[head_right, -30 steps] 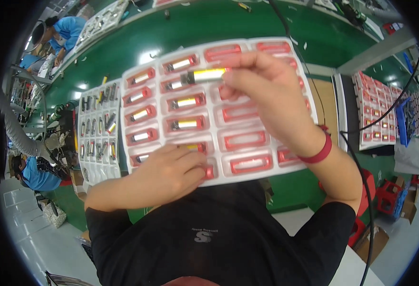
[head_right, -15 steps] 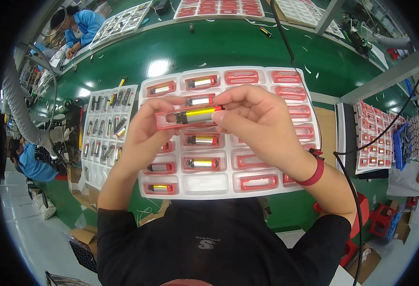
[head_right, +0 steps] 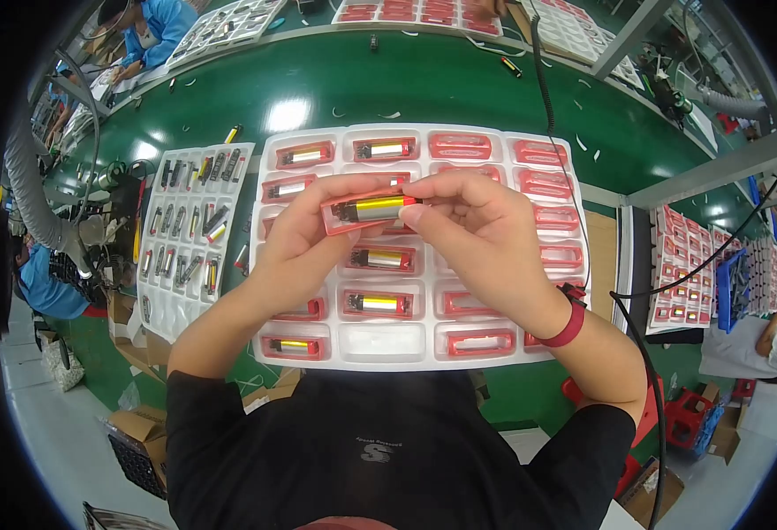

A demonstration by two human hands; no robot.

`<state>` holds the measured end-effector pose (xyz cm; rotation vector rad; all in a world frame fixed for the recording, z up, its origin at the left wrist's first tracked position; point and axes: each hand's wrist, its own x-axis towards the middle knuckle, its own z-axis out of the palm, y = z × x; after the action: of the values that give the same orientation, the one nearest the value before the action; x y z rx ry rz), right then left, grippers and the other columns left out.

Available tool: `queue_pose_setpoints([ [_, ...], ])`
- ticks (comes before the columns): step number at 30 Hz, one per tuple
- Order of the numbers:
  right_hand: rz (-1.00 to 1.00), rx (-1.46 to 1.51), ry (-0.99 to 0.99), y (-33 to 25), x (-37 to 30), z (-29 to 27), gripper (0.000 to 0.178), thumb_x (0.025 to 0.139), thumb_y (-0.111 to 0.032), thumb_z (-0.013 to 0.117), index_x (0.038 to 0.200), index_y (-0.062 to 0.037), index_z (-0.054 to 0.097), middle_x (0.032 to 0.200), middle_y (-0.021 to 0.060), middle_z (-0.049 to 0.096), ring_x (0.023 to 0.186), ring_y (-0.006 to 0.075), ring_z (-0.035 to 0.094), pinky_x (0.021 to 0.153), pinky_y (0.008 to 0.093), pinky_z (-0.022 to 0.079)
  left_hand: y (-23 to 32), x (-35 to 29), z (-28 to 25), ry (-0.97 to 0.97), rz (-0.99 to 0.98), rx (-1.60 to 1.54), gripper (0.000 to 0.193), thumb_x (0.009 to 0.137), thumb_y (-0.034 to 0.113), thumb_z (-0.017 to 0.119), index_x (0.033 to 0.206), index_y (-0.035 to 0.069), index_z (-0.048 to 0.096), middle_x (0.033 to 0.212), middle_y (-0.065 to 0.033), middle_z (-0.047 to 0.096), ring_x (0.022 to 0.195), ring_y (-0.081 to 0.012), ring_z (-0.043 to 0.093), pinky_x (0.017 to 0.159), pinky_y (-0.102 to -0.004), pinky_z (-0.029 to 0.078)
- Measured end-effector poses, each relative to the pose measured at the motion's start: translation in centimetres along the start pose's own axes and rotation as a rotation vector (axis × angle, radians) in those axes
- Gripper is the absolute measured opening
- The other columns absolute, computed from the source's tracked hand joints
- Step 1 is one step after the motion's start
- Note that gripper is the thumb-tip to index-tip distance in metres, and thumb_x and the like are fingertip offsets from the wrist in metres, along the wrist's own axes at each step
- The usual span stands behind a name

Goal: The person assembles electronic components by hand, placing batteries or capacitor units into red plastic housings and organizing them in a tray.

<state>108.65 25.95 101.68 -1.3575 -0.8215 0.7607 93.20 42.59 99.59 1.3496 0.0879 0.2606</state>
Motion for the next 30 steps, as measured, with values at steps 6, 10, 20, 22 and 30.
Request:
queue_pose_setpoints([
  [6,-0.030,-0.070,-0.020,-0.7,0.5,-0.4,0.020,0.095,0.001,0.069,0.115,0.0020,0.069,0.108,0.0080,0.073,0.099,0.0107,0.069,0.086,0.0243,0.056,0.0,0.5,0.6,0.003,0.023,-0.039,0.044,0.100,-0.008,0.052,0.142,0.002,0.046,0.139,-0.0088,0.054,0.129,-0.0150,0.054,0.108,-0.0317,0.048],
  [10,-0.064,-0.067,-0.015,0.1,0.4,-0.2,0.021,0.095,0.000,0.070,0.116,0.0022,0.069,0.106,0.0078,0.073,0.099,0.0109,0.069,0.086,0.0242,0.056,-0.1,0.6,0.7,-0.009,0.047,-0.054,0.041,0.102,-0.003,0.053,0.142,0.002,0.045,0.140,-0.0090,0.053,0.129,-0.0149,0.054,0.108,-0.0328,0.049],
  [20,-0.362,-0.393,0.068,0.9,0.6,-0.4,0.021,0.091,-0.002,0.073,0.112,-0.0037,0.074,0.107,0.0100,0.072,0.092,0.0164,0.069,0.081,0.0279,0.054,-0.4,1.3,0.7,-0.010,-0.013,-0.088,0.041,0.104,0.000,0.049,0.145,0.002,0.043,0.141,-0.0108,0.054,0.129,-0.0171,0.055,0.108,-0.0345,0.050],
  [22,-0.492,-0.495,0.108,1.0,0.8,-0.6,0.021,0.090,-0.002,0.074,0.111,-0.0039,0.074,0.108,0.0111,0.070,0.091,0.0182,0.069,0.080,0.0289,0.054,0.0,1.7,0.7,-0.012,-0.023,-0.080,0.040,0.105,-0.001,0.048,0.145,0.001,0.043,0.141,-0.0111,0.055,0.130,-0.0175,0.056,0.108,-0.0347,0.049],
  [30,-0.302,-0.264,-0.171,-1.3,-0.1,-2.3,0.034,0.087,0.006,0.071,0.121,0.0014,0.067,0.115,0.0144,0.067,0.099,0.0230,0.069,0.084,0.0334,0.056,2.5,0.9,-0.4,-0.172,0.402,0.677,0.042,0.092,-0.004,0.057,0.134,-0.002,0.057,0.136,-0.0180,0.061,0.124,-0.0310,0.062,0.103,-0.0374,0.050],
])
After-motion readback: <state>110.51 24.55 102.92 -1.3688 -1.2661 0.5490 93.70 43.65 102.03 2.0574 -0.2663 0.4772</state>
